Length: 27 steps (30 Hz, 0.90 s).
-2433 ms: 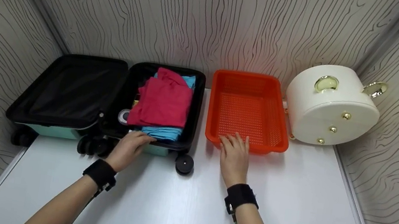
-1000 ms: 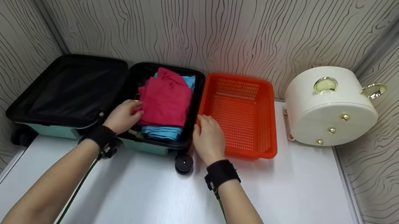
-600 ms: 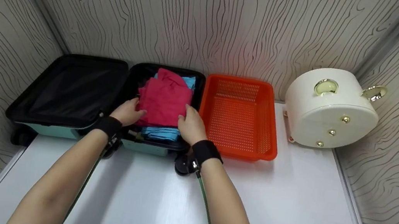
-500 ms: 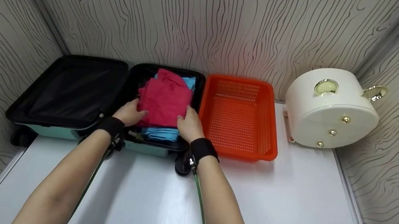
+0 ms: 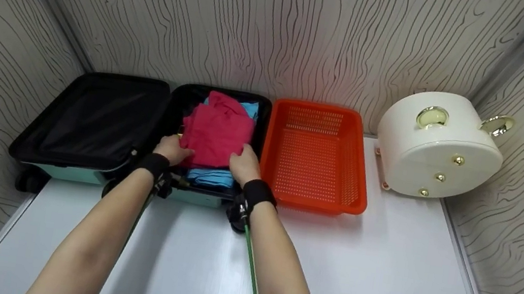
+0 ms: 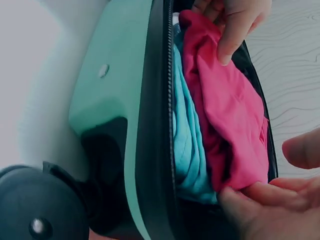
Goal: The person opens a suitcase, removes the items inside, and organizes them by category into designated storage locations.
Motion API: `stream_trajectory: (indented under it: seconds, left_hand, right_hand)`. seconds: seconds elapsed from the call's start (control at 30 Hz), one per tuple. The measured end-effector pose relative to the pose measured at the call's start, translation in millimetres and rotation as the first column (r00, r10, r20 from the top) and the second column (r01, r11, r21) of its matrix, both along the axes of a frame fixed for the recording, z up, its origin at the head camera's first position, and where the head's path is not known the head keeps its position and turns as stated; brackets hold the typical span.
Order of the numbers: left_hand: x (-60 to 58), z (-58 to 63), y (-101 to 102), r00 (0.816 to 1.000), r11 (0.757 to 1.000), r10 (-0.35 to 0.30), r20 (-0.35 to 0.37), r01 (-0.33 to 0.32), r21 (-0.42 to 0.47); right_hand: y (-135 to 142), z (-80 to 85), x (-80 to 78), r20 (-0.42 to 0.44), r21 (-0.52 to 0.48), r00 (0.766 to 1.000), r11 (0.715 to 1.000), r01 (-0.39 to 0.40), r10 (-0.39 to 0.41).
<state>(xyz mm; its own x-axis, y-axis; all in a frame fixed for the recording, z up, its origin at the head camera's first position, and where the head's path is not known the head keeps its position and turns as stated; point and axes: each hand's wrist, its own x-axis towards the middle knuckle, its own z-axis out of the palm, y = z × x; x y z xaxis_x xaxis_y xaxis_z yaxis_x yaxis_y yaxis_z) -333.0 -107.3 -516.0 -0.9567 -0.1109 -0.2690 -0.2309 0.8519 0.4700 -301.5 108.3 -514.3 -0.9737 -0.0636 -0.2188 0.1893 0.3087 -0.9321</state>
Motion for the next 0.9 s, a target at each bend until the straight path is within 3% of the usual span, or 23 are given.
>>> stream_trajectory:
  seconds: [0.13,0.3,0.37,0.53,0.73,0.9]
  left_hand:
    - [1.0,0.3,-0.5,0.999,0.997,0.020,-0.040,-0.017,0.071]
    - [5.4,3.0,3.0,0.995,0.987,-0.001,-0.099,0.017,0.157]
    - [5.3,2.1,4.2,0.996,0.982,-0.007,-0.089,0.023,0.185]
    - [5.2,-3.2,6.6,0.998,0.979,0.023,-0.058,-0.011,0.205]
    - [5.1,-6.3,4.2,0.991,0.984,0.074,-0.112,-0.054,0.170]
    - [1.7,-4.4,1.5,0.990,0.956,0.095,-0.104,-0.062,0.288]
  right_hand:
    - [-4.1,-0.4,-1.9,0.031,-0.189,0.999,0.981,0.048,-0.043]
    - [-10.3,-2.1,-4.0,0.106,-0.401,0.987,0.903,0.155,-0.122]
    - [-12.5,-2.9,-4.7,0.120,-0.414,0.982,0.891,0.185,-0.148]
    - [-14.0,-4.9,-5.4,0.161,-0.387,0.973,0.897,0.215,-0.164]
    - [-12.0,-4.0,-4.6,0.157,-0.395,0.969,0.887,0.239,-0.191]
    - [-11.9,-3.9,-3.7,0.131,-0.390,0.965,0.883,0.262,-0.228]
